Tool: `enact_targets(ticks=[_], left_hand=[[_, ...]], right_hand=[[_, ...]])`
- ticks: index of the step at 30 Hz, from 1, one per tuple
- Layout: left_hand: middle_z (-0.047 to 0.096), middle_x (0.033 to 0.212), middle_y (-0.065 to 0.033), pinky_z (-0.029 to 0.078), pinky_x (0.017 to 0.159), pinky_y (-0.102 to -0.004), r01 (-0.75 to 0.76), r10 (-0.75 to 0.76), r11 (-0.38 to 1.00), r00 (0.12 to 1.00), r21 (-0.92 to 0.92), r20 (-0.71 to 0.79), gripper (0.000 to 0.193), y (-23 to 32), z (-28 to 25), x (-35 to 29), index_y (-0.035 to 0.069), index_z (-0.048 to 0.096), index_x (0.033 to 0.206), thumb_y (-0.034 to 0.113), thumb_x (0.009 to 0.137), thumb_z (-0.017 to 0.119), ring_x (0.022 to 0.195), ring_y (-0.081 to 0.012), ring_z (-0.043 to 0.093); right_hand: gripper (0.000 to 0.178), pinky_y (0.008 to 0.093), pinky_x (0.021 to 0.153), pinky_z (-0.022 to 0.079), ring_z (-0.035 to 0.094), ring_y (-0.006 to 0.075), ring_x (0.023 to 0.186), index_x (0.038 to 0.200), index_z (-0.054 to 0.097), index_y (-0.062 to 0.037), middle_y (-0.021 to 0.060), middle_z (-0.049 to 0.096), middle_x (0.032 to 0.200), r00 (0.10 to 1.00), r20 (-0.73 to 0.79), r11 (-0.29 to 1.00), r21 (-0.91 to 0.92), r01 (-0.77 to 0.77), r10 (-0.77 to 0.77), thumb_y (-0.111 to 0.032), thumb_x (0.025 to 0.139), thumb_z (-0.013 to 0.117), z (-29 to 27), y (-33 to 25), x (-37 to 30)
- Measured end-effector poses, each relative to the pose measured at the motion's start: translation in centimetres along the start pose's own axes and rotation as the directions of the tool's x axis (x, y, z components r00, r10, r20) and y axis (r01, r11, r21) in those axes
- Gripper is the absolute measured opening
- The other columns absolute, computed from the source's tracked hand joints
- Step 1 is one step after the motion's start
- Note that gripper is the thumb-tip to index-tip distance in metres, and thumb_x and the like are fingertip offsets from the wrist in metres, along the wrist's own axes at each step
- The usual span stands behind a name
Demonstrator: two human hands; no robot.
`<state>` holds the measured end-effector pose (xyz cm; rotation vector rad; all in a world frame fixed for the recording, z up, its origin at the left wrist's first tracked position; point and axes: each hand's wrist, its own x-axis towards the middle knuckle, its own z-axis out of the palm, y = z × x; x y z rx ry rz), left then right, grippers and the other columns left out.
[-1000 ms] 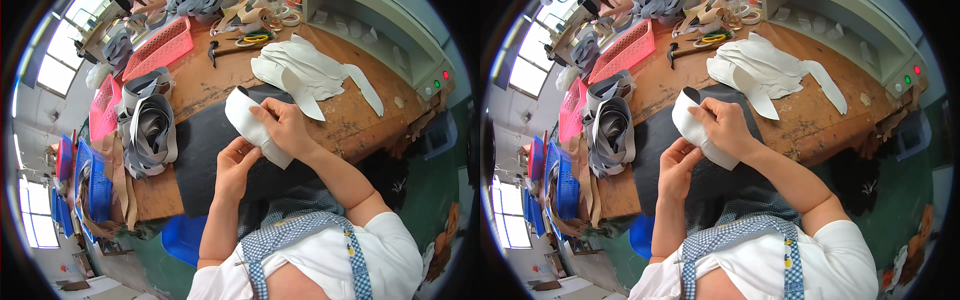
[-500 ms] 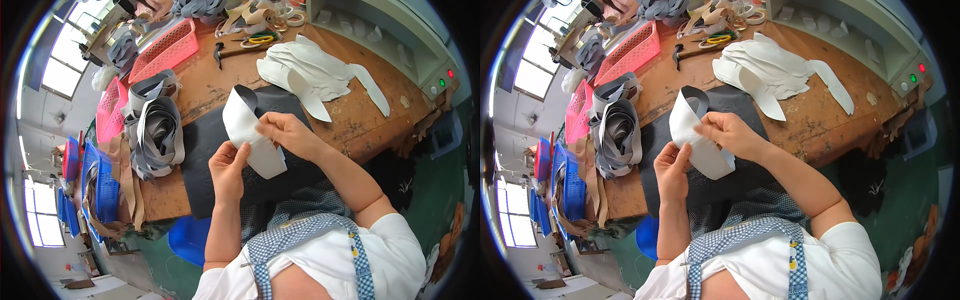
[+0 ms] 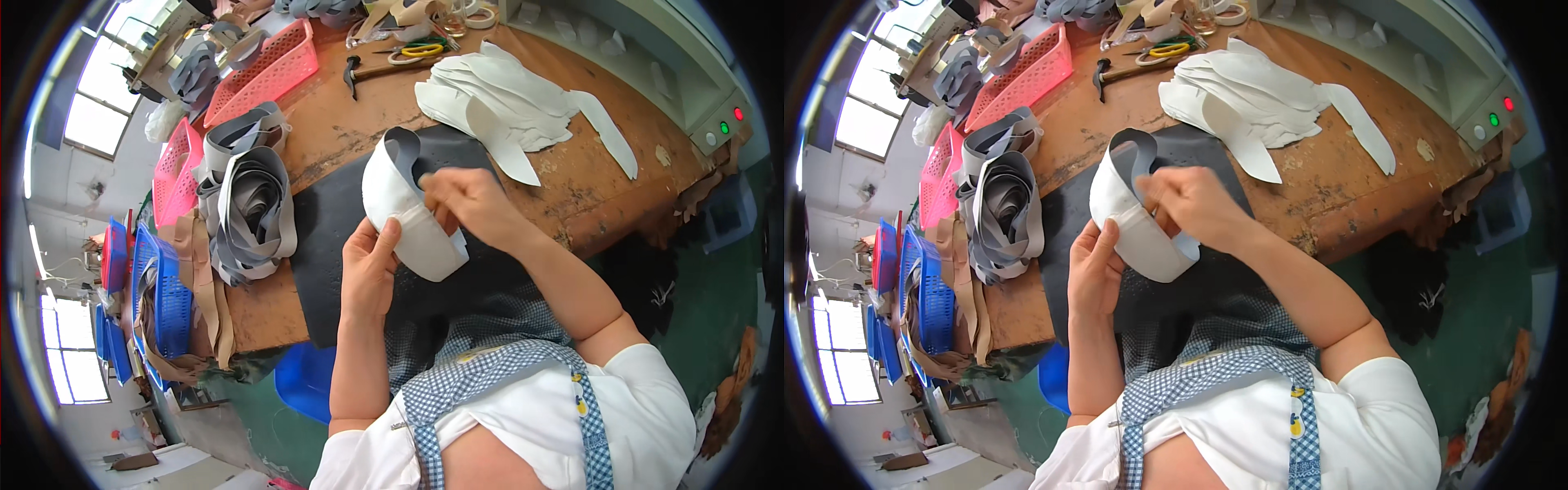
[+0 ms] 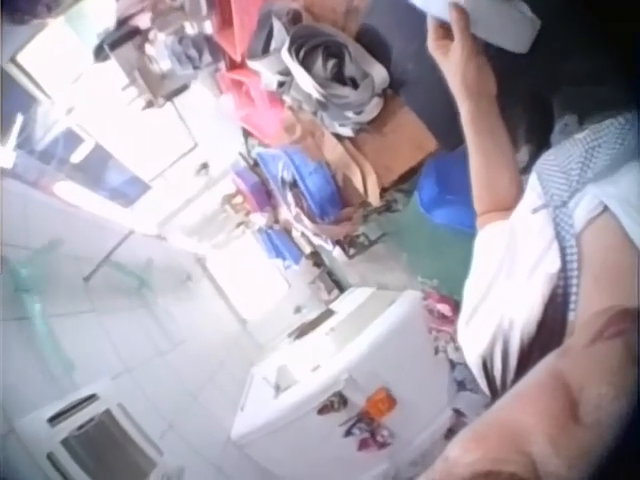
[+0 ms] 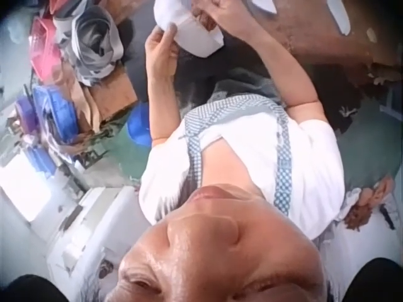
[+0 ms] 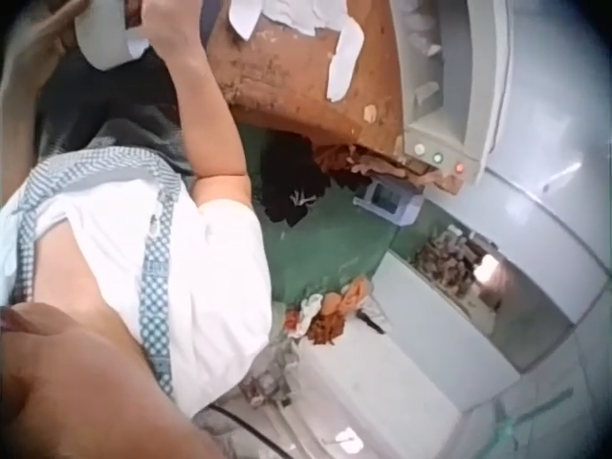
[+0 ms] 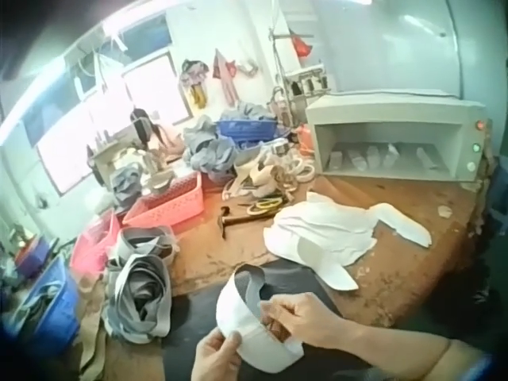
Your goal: Assembling and aligning various fabric and foam components for shoe uppers.
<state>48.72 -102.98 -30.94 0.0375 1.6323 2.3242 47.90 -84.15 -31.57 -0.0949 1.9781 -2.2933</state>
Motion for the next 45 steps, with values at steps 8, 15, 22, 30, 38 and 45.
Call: enact_targets(ticks=[8,15,22,30,38,45], left_hand=[[0.063,0.103,-0.0275,0.062,0.057,-0.0411,0.054,0.158,0.865,0.914,-0.499,0.373,0.059,4.1,-0.1,-3.3,-0.012,0.033,0.136,0.011,0.090,0.061,0.082,-0.0333,0.070],[0.065,0.105,-0.0267,0.062,0.060,-0.0365,0.095,0.014,0.947,0.941,-0.306,0.337,0.045,6.2,-2.2,-2.8,-0.007,0.049,0.127,-0.001,0.086,0.064,0.070,-0.0288,0.071],[0.068,0.101,-0.0213,0.054,0.079,-0.0341,-0.259,0.767,-0.038,0.611,0.965,0.195,0.041,4.6,-9.7,-0.9,0.000,0.062,0.119,-0.012,0.080,0.056,0.089,-0.0321,0.070],[0.060,0.107,-0.0321,0.047,0.089,-0.0468,-0.258,0.589,0.242,0.805,0.936,0.070,0.064,3.7,-10.4,-0.3,0.000,0.041,0.132,-0.019,0.071,0.047,0.105,-0.0485,0.057],[0.071,0.090,-0.0144,0.051,0.079,-0.0323,0.049,0.100,0.842,0.964,0.537,-0.245,0.027,4.8,-13.6,1.3,-0.004,0.062,0.106,-0.001,0.079,0.060,0.087,-0.0181,0.067],[0.068,0.081,-0.0138,0.050,0.066,-0.0305,0.039,-0.049,0.521,0.999,0.852,-0.016,0.025,3.3,-9.3,1.3,-0.008,0.065,0.093,0.010,0.076,0.068,0.072,-0.0168,0.063]], right_hand=[[0.076,0.0335,0.095,0.043,0.049,0.0193,0.123,0.131,0.053,-0.0038,0.0108,0.056,0.131,0.957,0.269,0.991,0.115,0.075,-0.104,-0.066,0.098,0.024,-2.6,-0.1,2.1],[0.073,0.0275,0.049,0.046,0.067,0.0281,0.073,0.124,0.053,0.0034,0.0278,0.067,0.098,0.451,0.739,0.585,0.673,-0.454,-0.500,-0.062,0.091,0.050,0.8,3.4,-4.1],[0.029,0.0208,0.036,0.038,0.067,0.0149,0.060,0.115,0.061,-0.0011,0.0152,0.069,0.089,0.962,-0.182,0.964,-0.209,0.164,-0.203,0.005,0.090,0.048,-0.5,0.8,0.5],[0.025,0.0498,0.063,0.050,0.064,0.0427,0.072,0.111,0.061,-0.0004,0.0236,0.063,0.071,0.930,-0.014,0.481,-0.858,0.178,-0.368,-0.017,0.095,0.051,0.1,-0.7,6.8],[0.069,0.0420,0.099,0.044,0.053,0.0345,0.117,0.137,0.042,-0.0034,0.0187,0.054,0.126,0.980,0.200,0.083,-0.976,0.199,-0.004,-0.010,0.076,0.075,3.1,-2.5,8.1],[0.056,0.0484,0.113,0.029,0.044,0.0334,0.130,0.128,0.053,-0.0044,0.0171,0.053,0.132,0.681,0.600,0.148,-0.695,0.704,-0.420,-0.014,0.076,0.072,9.9,-1.2,5.1]])
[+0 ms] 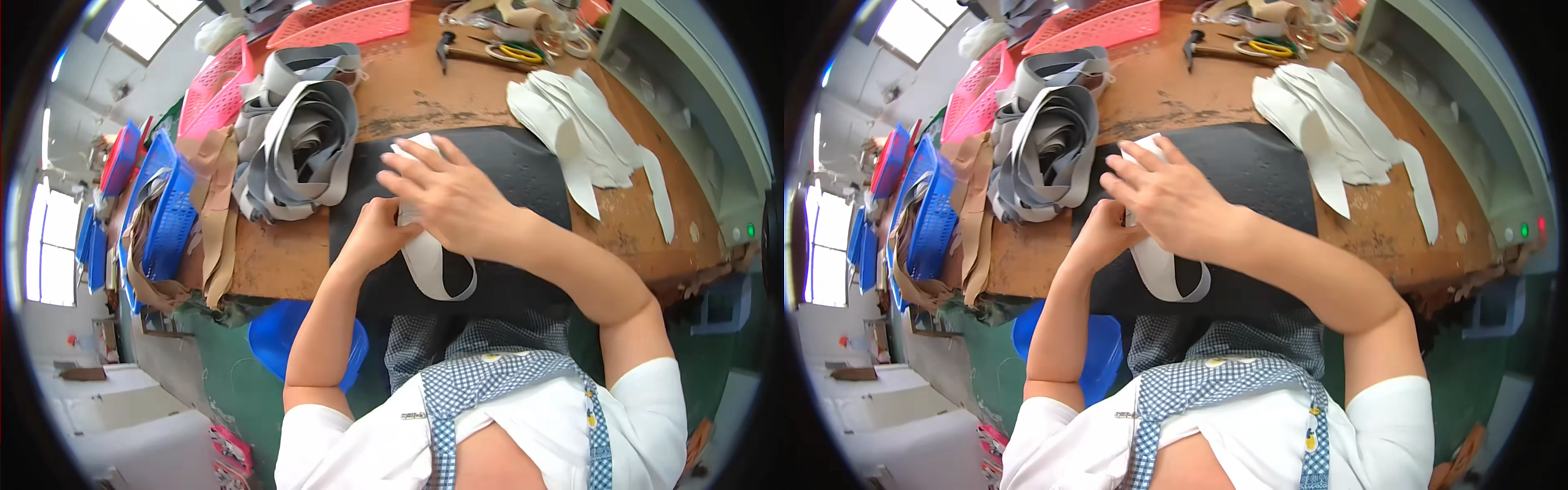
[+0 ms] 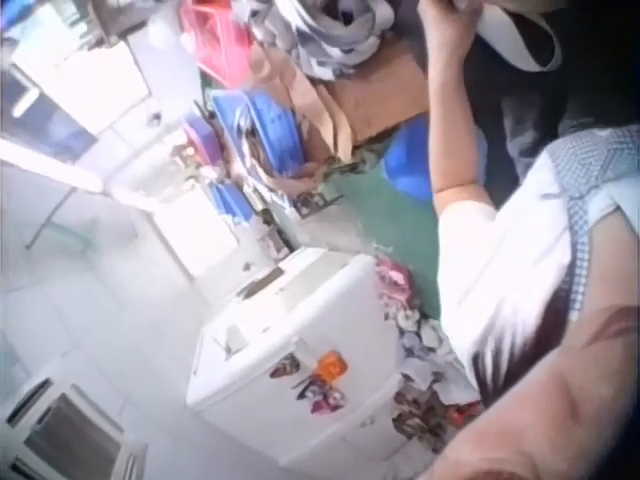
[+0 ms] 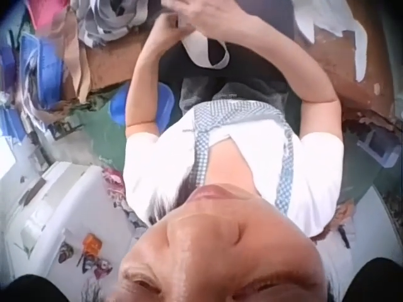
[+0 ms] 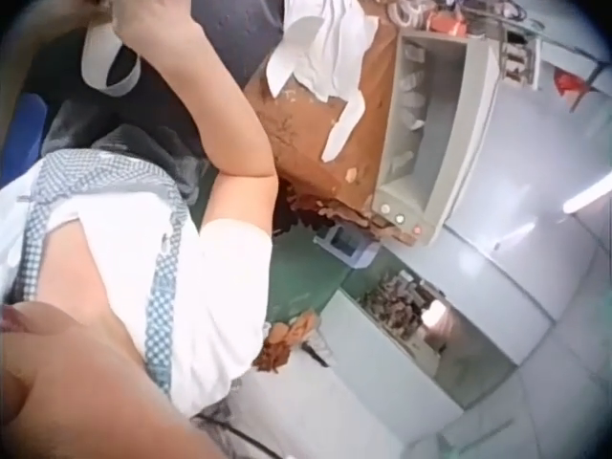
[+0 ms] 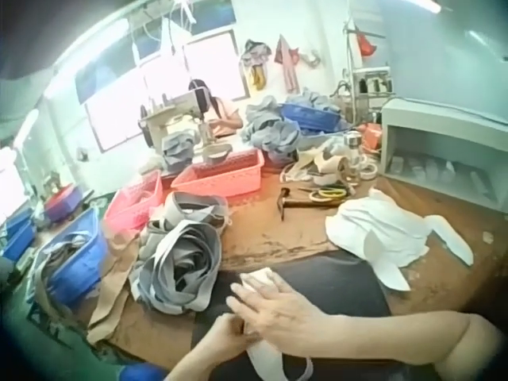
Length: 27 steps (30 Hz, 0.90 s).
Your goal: Assembling and aligning various fabric and foam components for shoe uppers.
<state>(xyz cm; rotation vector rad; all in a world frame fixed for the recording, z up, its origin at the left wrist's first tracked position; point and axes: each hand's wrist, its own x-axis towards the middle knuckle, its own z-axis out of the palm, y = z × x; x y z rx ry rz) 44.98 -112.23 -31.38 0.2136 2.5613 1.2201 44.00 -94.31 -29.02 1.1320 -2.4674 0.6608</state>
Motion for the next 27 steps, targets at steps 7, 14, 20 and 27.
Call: enact_targets(ticks=[7,14,20,27], left_hand=[[0.050,0.056,-0.0047,0.037,0.050,-0.0291,-0.088,0.089,0.996,0.993,0.015,-0.077,0.017,-0.1,2.1,-1.5,-0.005,0.063,0.081,0.010,0.081,0.071,0.055,-0.0085,0.039],[0.063,0.082,-0.0270,0.049,0.068,-0.0474,-0.348,0.415,0.903,0.858,0.251,-0.302,0.024,-0.3,0.9,-1.4,-0.001,0.060,0.111,0.000,0.089,0.050,0.079,-0.0444,0.063],[0.054,0.131,-0.0244,0.053,0.086,-0.0418,-0.318,0.864,0.490,0.302,0.812,-0.403,0.059,5.9,-4.4,2.1,0.006,0.048,0.139,-0.004,0.081,0.055,0.106,-0.0379,0.062],[0.038,0.143,-0.0258,0.034,0.109,-0.0512,-0.464,0.853,0.340,0.519,0.818,-0.060,0.065,-1.1,1.4,4.1,0.014,0.040,0.146,0.004,0.083,0.053,0.120,-0.0368,0.049]], right_hand=[[0.012,0.0459,0.108,0.035,0.062,0.0252,0.090,0.078,0.067,-0.0065,0.0070,0.067,0.080,0.908,0.417,0.999,0.032,0.038,-0.048,-0.017,0.075,0.071,-0.1,4.1,0.4],[0.015,0.0441,0.062,0.048,0.063,0.0356,0.069,0.082,0.065,-0.0081,0.0143,0.062,0.067,0.891,0.452,0.988,0.154,-0.033,-0.041,-0.021,0.078,0.072,-2.8,5.5,1.3],[0.044,0.0419,0.085,0.050,0.066,0.0290,0.091,0.117,0.063,-0.0085,0.0107,0.069,0.098,0.916,-0.384,0.960,-0.278,0.009,-0.120,-0.006,0.074,0.072,-6.0,6.1,4.4],[0.064,0.0425,0.089,0.049,0.066,0.0287,0.085,0.130,0.053,-0.0074,0.0141,0.067,0.100,0.990,-0.110,0.880,-0.457,-0.127,0.086,-0.004,0.068,0.069,1.9,11.6,-4.8]])
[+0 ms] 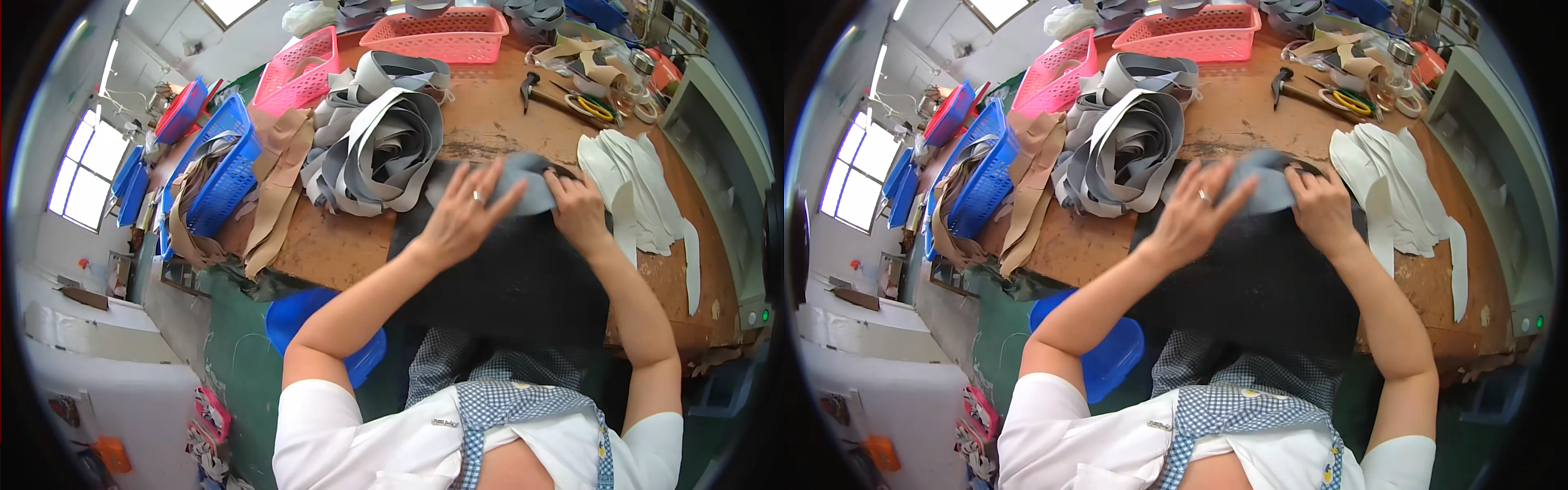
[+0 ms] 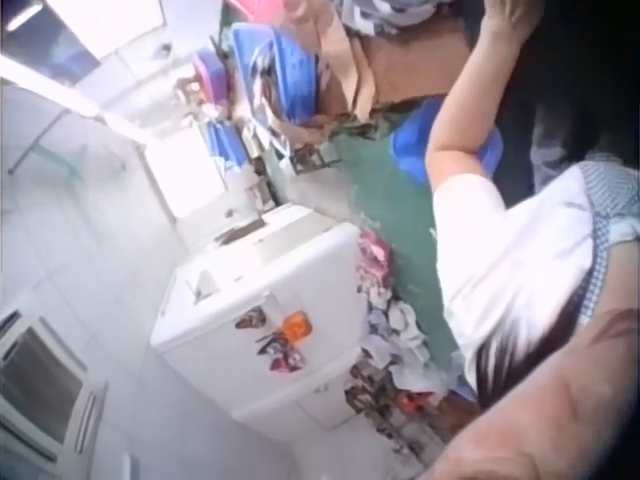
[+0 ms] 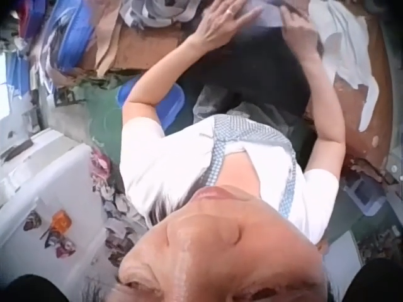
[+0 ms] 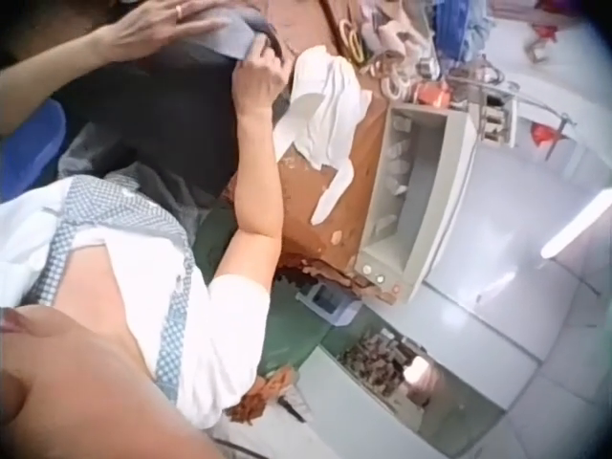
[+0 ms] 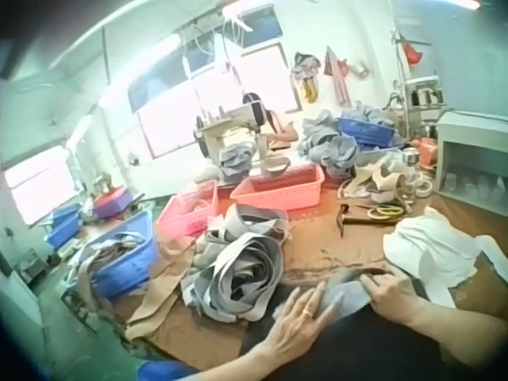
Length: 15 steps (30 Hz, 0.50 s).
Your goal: Assembling and aligning various fabric and foam components for shoe uppers.
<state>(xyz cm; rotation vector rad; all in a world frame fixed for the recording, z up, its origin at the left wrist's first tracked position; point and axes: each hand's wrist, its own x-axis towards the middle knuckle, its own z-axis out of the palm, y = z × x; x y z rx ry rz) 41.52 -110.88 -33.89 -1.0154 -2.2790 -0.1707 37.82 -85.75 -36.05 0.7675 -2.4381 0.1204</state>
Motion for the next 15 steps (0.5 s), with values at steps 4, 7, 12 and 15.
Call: enact_targets(ticks=[4,7,12,15], left_hand=[[0.045,0.126,-0.0214,0.038,0.106,-0.0492,0.123,-0.121,0.992,0.992,-0.043,0.030,0.068,1.8,-0.2,-4.0,0.009,0.041,0.143,0.001,0.078,0.059,0.110,-0.0365,0.051],[0.043,0.130,-0.0185,0.040,0.104,-0.0489,0.161,-0.158,0.978,0.987,-0.131,0.038,0.073,1.9,-2.0,-4.1,0.005,0.042,0.140,0.009,0.074,0.071,0.113,-0.0357,0.050],[0.059,0.120,-0.0160,0.046,0.098,-0.0433,0.046,0.037,0.788,0.992,-0.614,0.122,0.069,2.9,-3.6,-5.0,0.003,0.052,0.129,0.024,0.070,0.081,0.109,-0.0317,0.059],[0.060,0.114,-0.0146,0.050,0.087,-0.0397,0.304,-0.345,0.798,0.938,-0.520,0.019,0.047,1.7,-3.3,-3.8,0.003,0.057,0.119,0.004,0.075,0.074,0.104,-0.0338,0.059]], right_hand=[[0.061,0.0445,0.078,0.053,0.066,0.0368,0.087,0.130,0.051,-0.0050,0.0206,0.065,0.106,0.919,0.151,0.909,0.154,-0.387,0.365,-0.003,0.071,0.063,-0.9,-2.1,0.4],[0.054,0.0435,0.087,0.051,0.062,0.0390,0.103,0.127,0.052,-0.0029,0.0228,0.063,0.113,0.954,0.073,0.865,0.406,-0.294,0.289,0.001,0.074,0.058,-0.1,-2.0,0.4],[0.061,0.0458,0.108,0.037,0.052,0.0360,0.123,0.128,0.055,-0.0047,0.0174,0.060,0.122,0.981,0.166,0.885,0.436,-0.164,0.100,0.012,0.069,0.053,-1.7,-2.3,-2.8],[0.072,0.0491,0.113,0.028,0.052,0.0329,0.124,0.129,0.056,-0.0067,0.0140,0.061,0.123,0.983,0.166,0.902,0.409,-0.136,0.073,0.020,0.062,0.046,-4.0,-3.1,-3.8]])
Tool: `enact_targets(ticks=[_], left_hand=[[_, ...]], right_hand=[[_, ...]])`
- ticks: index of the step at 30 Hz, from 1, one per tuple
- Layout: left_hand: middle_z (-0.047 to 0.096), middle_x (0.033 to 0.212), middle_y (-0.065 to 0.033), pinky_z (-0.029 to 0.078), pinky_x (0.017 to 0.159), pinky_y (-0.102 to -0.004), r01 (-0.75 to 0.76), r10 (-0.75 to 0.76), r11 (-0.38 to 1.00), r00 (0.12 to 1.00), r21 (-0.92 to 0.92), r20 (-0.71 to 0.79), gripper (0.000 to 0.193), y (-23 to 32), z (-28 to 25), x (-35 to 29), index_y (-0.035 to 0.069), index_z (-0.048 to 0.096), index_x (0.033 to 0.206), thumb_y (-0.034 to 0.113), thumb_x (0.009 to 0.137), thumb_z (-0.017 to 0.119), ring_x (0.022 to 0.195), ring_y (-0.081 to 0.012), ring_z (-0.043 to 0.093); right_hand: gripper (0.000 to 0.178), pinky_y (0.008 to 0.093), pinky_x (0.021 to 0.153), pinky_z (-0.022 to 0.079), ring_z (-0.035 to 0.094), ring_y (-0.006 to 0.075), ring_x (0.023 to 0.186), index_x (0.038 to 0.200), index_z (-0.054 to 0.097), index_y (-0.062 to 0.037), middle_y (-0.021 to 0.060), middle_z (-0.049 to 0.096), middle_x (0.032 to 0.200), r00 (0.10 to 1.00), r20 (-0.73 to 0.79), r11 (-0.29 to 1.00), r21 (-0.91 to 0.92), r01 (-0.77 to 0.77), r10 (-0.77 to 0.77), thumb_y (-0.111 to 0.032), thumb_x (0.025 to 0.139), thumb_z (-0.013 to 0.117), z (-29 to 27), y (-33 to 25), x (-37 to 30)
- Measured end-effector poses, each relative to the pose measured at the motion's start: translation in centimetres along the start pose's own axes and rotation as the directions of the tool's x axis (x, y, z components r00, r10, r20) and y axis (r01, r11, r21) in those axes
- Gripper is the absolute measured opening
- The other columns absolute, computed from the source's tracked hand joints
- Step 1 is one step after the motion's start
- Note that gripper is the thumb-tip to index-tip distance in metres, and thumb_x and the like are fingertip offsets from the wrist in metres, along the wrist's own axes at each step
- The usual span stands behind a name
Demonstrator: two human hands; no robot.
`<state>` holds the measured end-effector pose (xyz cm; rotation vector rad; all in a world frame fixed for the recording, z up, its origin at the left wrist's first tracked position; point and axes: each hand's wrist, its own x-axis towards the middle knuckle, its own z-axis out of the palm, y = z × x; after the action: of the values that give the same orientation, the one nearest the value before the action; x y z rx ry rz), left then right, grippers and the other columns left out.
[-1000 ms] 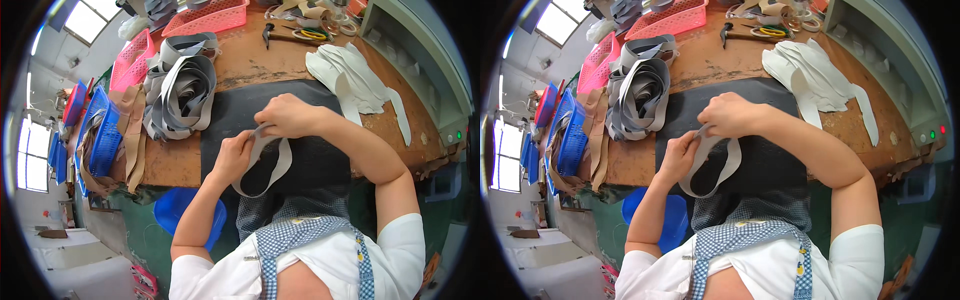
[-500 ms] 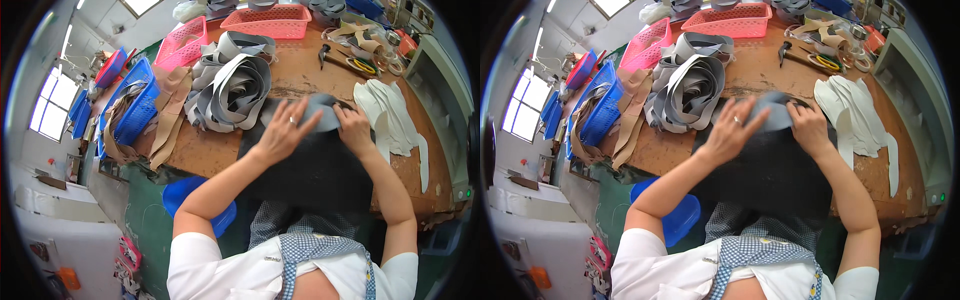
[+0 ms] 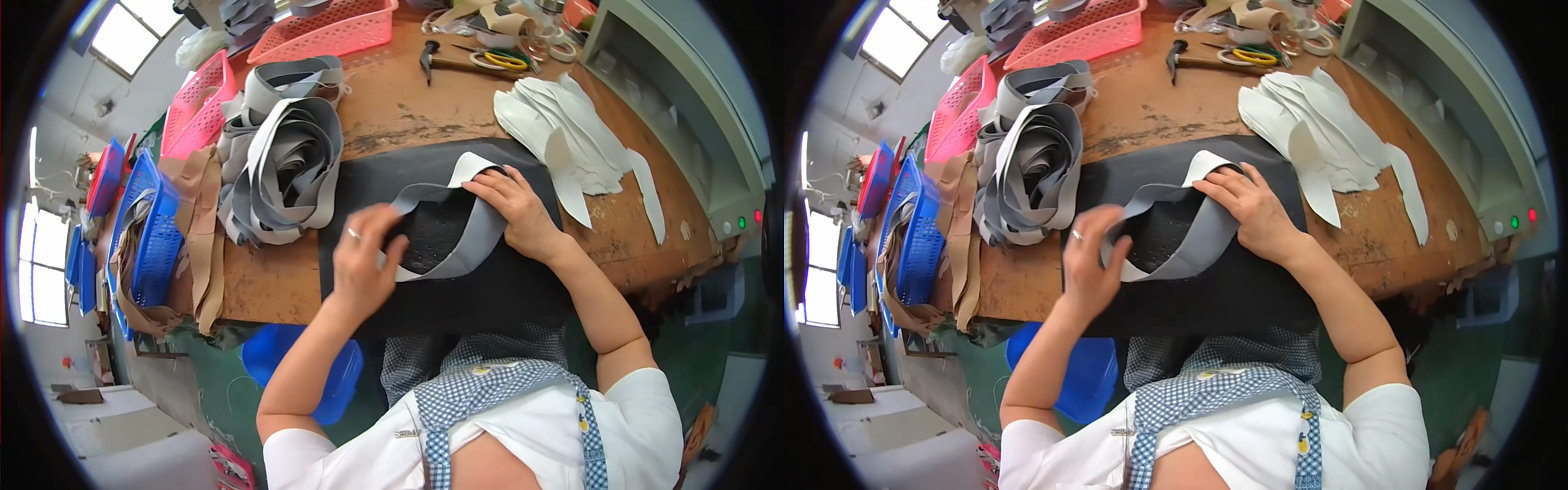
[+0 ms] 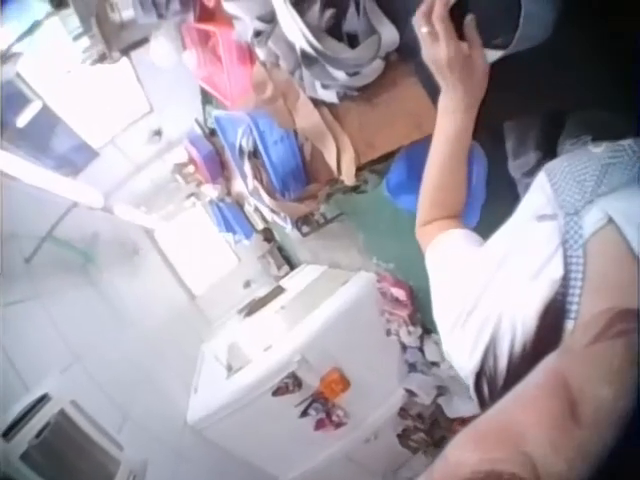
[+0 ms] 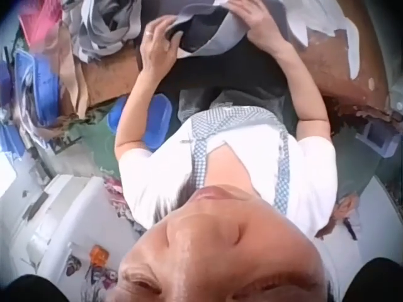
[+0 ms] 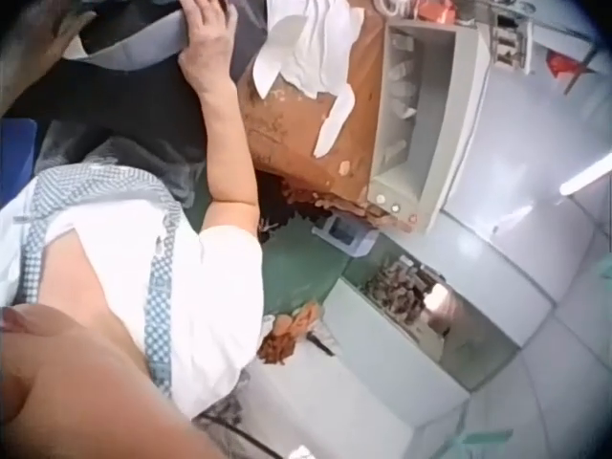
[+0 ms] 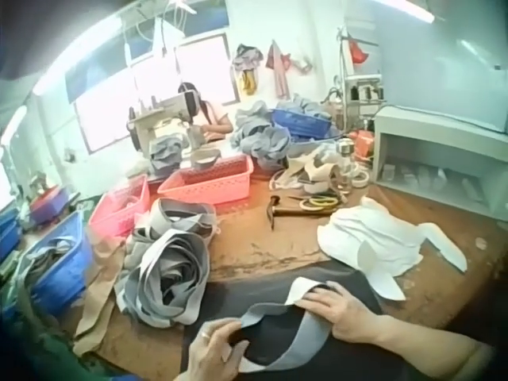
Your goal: Assembling and aligning various fabric and foam components for shoe uppers.
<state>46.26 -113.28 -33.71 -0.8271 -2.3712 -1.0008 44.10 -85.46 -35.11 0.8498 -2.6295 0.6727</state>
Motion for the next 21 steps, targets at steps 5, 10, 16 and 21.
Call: enact_targets(ticks=[5,10,16,21], left_hand=[[0.054,0.123,-0.0138,0.046,0.093,-0.0431,-0.058,0.042,0.995,0.980,0.078,0.196,0.057,-0.4,3.1,5.9,0.005,0.053,0.125,0.009,0.073,0.075,0.113,-0.0344,0.052],[0.062,0.068,-0.0075,0.050,0.071,-0.0364,0.454,-0.362,0.885,0.810,-0.102,0.462,0.021,-5.3,7.8,9.6,0.002,0.064,0.091,0.021,0.084,0.071,0.070,-0.0280,0.062],[0.053,0.060,0.0024,0.045,0.057,-0.0275,0.902,-0.172,0.017,0.428,-0.432,0.887,0.024,-8.8,2.1,12.7,0.006,0.060,0.083,0.026,0.096,0.059,0.057,-0.0114,0.054],[0.070,0.095,-0.0122,0.056,0.073,-0.0298,0.750,-0.540,0.652,0.561,-0.110,0.627,0.036,-10.2,2.4,11.9,-0.003,0.067,0.109,0.029,0.097,0.055,0.087,-0.0178,0.067]], right_hand=[[0.069,0.0474,0.113,0.029,0.053,0.0280,0.125,0.121,0.062,-0.0074,0.0149,0.064,0.120,0.993,-0.071,0.957,0.281,-0.073,0.097,0.019,0.061,0.042,-0.1,-0.3,-1.1],[0.055,0.0475,0.112,0.031,0.055,0.0263,0.123,0.105,0.070,-0.0064,0.0117,0.068,0.112,0.993,-0.109,0.967,0.256,-0.007,0.036,0.018,0.063,0.045,0.2,0.8,-1.9],[0.038,0.0491,0.113,0.029,0.049,0.0312,0.131,0.097,0.072,-0.0091,0.0071,0.067,0.117,0.980,-0.150,0.980,0.130,0.149,-0.129,0.012,0.072,0.053,-1.8,0.9,-1.7],[0.031,0.0504,0.112,0.029,0.047,0.0341,0.132,0.095,0.070,-0.0065,0.0111,0.065,0.120,0.990,-0.072,0.987,0.092,0.130,-0.124,0.010,0.075,0.053,-1.6,0.7,-1.6]])
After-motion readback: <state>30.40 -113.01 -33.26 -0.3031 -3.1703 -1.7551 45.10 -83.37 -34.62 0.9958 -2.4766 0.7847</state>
